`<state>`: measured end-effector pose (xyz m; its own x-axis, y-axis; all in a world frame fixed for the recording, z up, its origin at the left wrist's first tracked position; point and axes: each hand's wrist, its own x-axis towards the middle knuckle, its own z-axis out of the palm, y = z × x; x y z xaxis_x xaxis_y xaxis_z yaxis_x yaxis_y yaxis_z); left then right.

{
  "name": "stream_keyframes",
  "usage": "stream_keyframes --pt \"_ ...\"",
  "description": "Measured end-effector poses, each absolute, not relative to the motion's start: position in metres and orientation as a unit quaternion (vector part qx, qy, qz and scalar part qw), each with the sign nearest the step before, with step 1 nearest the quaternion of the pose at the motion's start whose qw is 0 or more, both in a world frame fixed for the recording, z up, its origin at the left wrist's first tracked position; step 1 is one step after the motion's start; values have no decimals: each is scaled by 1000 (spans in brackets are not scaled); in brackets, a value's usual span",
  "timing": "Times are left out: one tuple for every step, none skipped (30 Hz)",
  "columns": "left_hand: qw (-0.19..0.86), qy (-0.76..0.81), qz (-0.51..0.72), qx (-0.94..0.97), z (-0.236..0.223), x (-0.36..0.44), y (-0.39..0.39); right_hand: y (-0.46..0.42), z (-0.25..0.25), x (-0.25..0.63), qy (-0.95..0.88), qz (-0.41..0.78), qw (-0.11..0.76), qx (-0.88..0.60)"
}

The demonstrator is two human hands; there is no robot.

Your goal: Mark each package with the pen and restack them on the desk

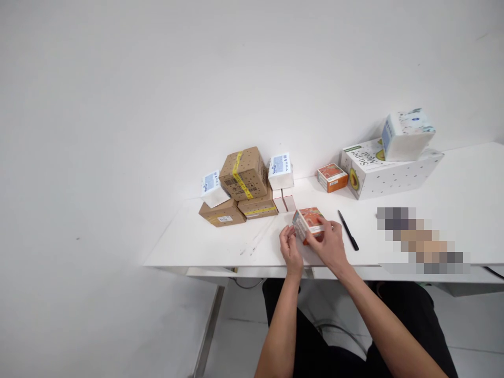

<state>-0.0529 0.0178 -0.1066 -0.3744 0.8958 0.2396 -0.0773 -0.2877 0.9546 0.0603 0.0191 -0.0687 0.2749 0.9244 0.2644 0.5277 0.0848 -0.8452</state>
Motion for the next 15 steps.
stream_keyframes --pt "349 479 679 434 -105 -53 17 21 -71 64 -536 249 496 -636" --pt "345 477 676 444 -104 -53 16 21 -72 68 -513 281 512 -629" --pt "350 468 668 461 -102 -54 15 21 -74 71 -500 301 521 -623" --pt "360 454 657 482 -101 -54 14 20 -76 74 -495 309 523 -621" --pt "373 436 643 508 -99 -54 13 18 -77 75 -497 310 522 -620" --pt "387 420 624 533 -97 -54 12 15 -77 76 -500 311 519 -620" --pt "400 408 604 556 -95 -54 12 11 -76 78 -504 311 514 -620" --pt "412 402 584 572 -94 -53 11 8 -75 79 -516 307 505 -621" --pt "423 401 566 583 -92 -53 11 5 -73 82 -535 298 489 -621" --pt "433 404 552 587 -91 -52 11 3 -70 86 -559 284 470 -621" --pt "442 408 540 589 -90 -52 11 3 -67 92 -583 264 449 -624" --pt "449 412 532 588 -89 -51 10 3 -63 99 -601 235 425 -635" --pt "451 415 527 588 -88 -51 11 5 -60 106 -609 201 400 -654" --pt "450 421 522 589 -87 -51 11 9 -57 114 -607 167 374 -681" --pt "447 425 519 592 -87 -51 11 13 -55 121 -600 137 340 -711"
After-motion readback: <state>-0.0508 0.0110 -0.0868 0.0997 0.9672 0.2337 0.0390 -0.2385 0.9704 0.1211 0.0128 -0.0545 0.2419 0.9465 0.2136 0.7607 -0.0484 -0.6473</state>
